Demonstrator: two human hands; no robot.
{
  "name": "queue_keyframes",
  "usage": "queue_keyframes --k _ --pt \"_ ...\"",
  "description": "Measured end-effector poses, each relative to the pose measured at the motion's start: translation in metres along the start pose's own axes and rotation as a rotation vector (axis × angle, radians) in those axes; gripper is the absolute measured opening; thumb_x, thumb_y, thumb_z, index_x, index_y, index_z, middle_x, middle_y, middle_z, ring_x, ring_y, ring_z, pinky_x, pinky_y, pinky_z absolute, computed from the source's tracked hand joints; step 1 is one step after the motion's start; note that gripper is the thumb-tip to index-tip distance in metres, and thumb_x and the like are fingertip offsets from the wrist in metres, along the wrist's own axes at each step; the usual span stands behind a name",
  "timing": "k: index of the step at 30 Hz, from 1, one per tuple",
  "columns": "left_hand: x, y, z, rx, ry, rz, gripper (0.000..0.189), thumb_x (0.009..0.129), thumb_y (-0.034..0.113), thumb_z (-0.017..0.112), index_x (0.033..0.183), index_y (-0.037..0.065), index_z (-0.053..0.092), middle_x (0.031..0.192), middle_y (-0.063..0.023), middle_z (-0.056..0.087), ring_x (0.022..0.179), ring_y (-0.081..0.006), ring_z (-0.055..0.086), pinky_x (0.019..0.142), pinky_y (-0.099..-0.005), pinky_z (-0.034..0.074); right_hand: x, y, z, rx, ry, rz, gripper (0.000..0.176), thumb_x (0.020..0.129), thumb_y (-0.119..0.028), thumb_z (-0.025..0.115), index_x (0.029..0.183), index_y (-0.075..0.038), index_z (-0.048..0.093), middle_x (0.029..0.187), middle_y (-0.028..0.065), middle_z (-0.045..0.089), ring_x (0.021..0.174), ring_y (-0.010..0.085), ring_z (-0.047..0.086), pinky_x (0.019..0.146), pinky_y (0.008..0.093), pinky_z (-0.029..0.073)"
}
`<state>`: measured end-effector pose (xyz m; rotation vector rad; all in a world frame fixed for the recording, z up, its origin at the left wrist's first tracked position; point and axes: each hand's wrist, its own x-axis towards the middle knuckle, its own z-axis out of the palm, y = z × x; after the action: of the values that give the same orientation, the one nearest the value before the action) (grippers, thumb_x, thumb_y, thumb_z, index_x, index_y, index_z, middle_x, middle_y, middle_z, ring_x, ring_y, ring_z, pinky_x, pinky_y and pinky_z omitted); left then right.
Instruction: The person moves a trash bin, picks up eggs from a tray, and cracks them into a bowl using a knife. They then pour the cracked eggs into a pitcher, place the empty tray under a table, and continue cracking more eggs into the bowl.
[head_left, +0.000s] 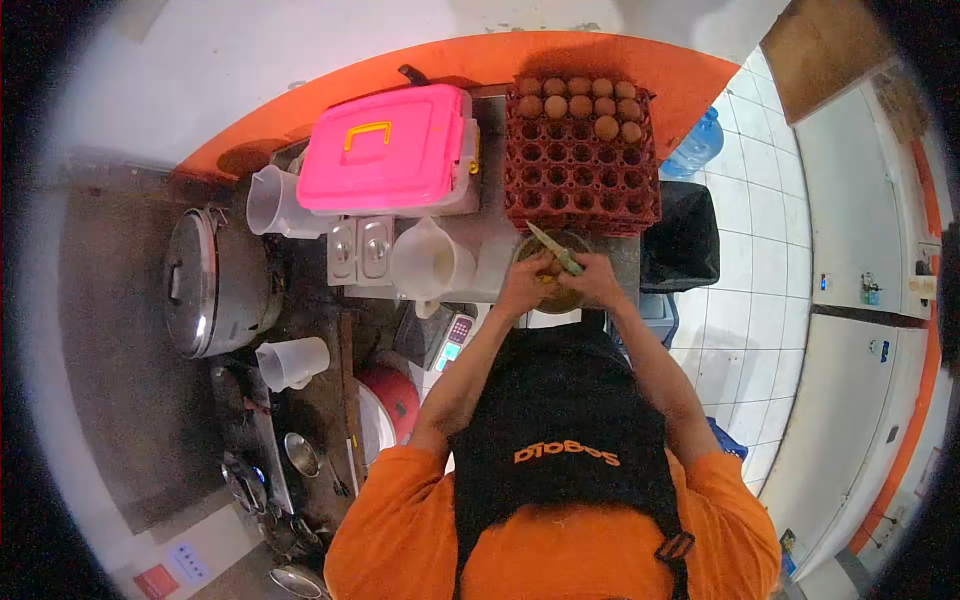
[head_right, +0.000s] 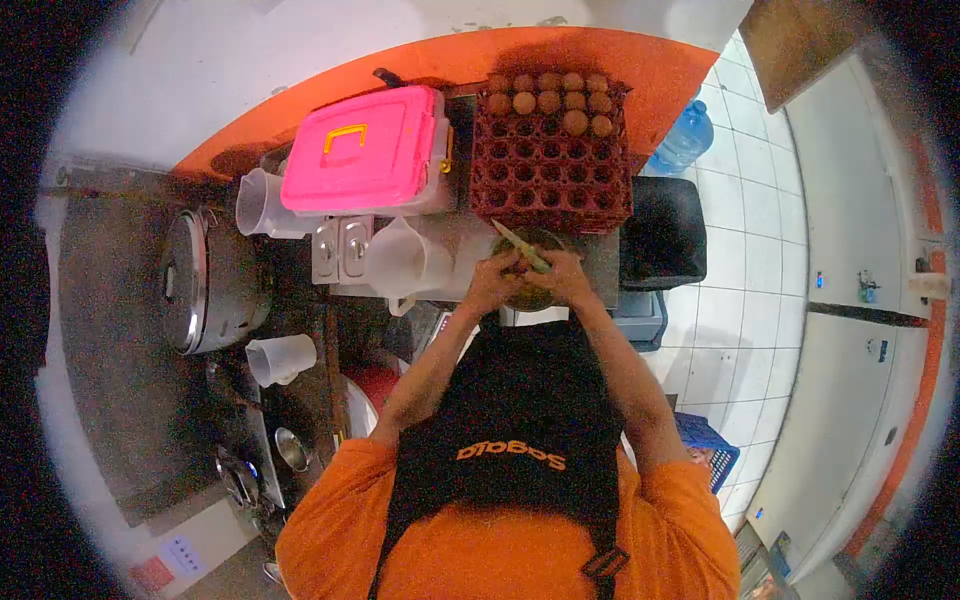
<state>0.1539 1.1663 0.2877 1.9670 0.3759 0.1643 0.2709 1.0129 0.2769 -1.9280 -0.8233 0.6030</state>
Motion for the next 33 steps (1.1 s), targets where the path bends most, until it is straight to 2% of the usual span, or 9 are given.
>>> queue_keyframes --k 13,15,20,23,24,27,29,31,33 --pt "-0.001 0.001 -0.010 0.692 -0.098 0.283 0.052 0.076 0.017 0.073 0.126 0.011 0.061 0.127 -0.0090 0.062 0.113 -0.0371 0.053 0.099 -0.0436 0.043 -0.003 -0.006 -0.016 -0.400 0.115 -0.340 0.039 0.077 -0.021 0.074 0.111 -0.004 0.068 0.088 0.0209 0.067 0.087 0.0387 0.065 0.076 0.0398 0.052" --pt "0.004 0.009 -0.010 0.692 -0.038 0.359 0.054 0.077 0.016 0.073 0.129 0.013 0.060 0.126 -0.0082 0.062 0.111 -0.0371 0.053 0.099 -0.0432 0.043 0.001 -0.006 -0.018 -0.139 0.059 -0.167 0.034 0.080 -0.022 0.074 0.109 -0.005 0.069 0.088 0.0179 0.068 0.082 0.0343 0.068 0.073 0.0368 0.054" --pt "0.027 0.085 -0.022 -0.012 -0.080 0.030 0.071 0.073 0.017 0.079 0.139 0.013 0.050 0.128 -0.0122 0.061 0.122 -0.0329 0.054 0.101 -0.0405 0.044 -0.012 -0.053 -0.052 0.264 0.116 0.189 0.042 0.083 -0.032 0.075 0.116 -0.007 0.068 0.094 0.0094 0.072 0.083 0.0172 0.067 0.072 0.0319 0.052" --pt "0.067 0.119 -0.004 0.124 -0.087 0.478 0.078 0.071 0.013 0.080 0.141 0.008 0.045 0.125 -0.0173 0.061 0.107 -0.0349 0.063 0.092 -0.0392 0.050 -0.021 -0.067 -0.081 0.539 0.360 0.182 0.043 0.083 -0.029 0.077 0.116 -0.003 0.067 0.094 0.0062 0.072 0.083 0.0126 0.065 0.069 0.0300 0.052" --pt "0.076 0.154 -0.009 0.145 -0.208 0.358 0.076 0.074 0.017 0.078 0.141 0.006 0.044 0.130 -0.0198 0.057 0.118 -0.0334 0.057 0.099 -0.0404 0.046 -0.023 -0.067 -0.094 0.647 0.494 0.159 0.044 0.082 -0.027 0.077 0.116 -0.001 0.066 0.094 0.0047 0.071 0.084 0.0127 0.066 0.069 0.0300 0.052" --pt "0.155 0.140 0.005 0.418 -0.026 0.645 0.076 0.076 0.022 0.077 0.142 0.005 0.042 0.133 -0.0222 0.053 0.125 -0.0378 0.049 0.103 -0.0432 0.042 -0.045 -0.055 -0.145 0.425 0.619 0.308 0.044 0.083 -0.027 0.077 0.117 -0.001 0.066 0.094 0.0084 0.072 0.083 0.0142 0.067 0.071 0.0304 0.053" --pt "0.222 0.131 0.000 0.940 0.028 0.483 0.074 0.077 0.023 0.075 0.139 0.002 0.041 0.132 -0.0241 0.049 0.127 -0.0443 0.043 0.105 -0.0459 0.039 -0.067 -0.038 -0.177 -0.199 0.741 0.318 0.046 0.083 -0.028 0.076 0.119 -0.001 0.064 0.088 0.0129 0.073 0.075 0.0170 0.069 0.067 0.0335 0.052" --pt "0.251 0.095 0.003 1.223 -0.055 0.501 0.067 0.080 0.018 0.073 0.136 0.002 0.041 0.128 -0.0233 0.048 0.121 -0.0479 0.044 0.098 -0.0473 0.045 -0.083 -0.031 -0.177 -0.151 0.769 0.314 0.043 0.085 -0.029 0.074 0.115 -0.001 0.064 0.085 0.0168 0.071 0.071 0.0225 0.068 0.064 0.0358 0.051" --pt "0.255 0.102 -0.001 1.028 -0.099 0.481 0.064 0.081 0.018 0.073 0.135 0.002 0.041 0.125 -0.0229 0.050 0.118 -0.0459 0.047 0.095 -0.0475 0.047 -0.089 -0.015 -0.168 -0.095 0.801 0.307 0.040 0.086 -0.031 0.073 0.111 0.000 0.065 0.081 0.0207 0.069 0.066 0.0280 0.068 0.062 0.0381 0.051"
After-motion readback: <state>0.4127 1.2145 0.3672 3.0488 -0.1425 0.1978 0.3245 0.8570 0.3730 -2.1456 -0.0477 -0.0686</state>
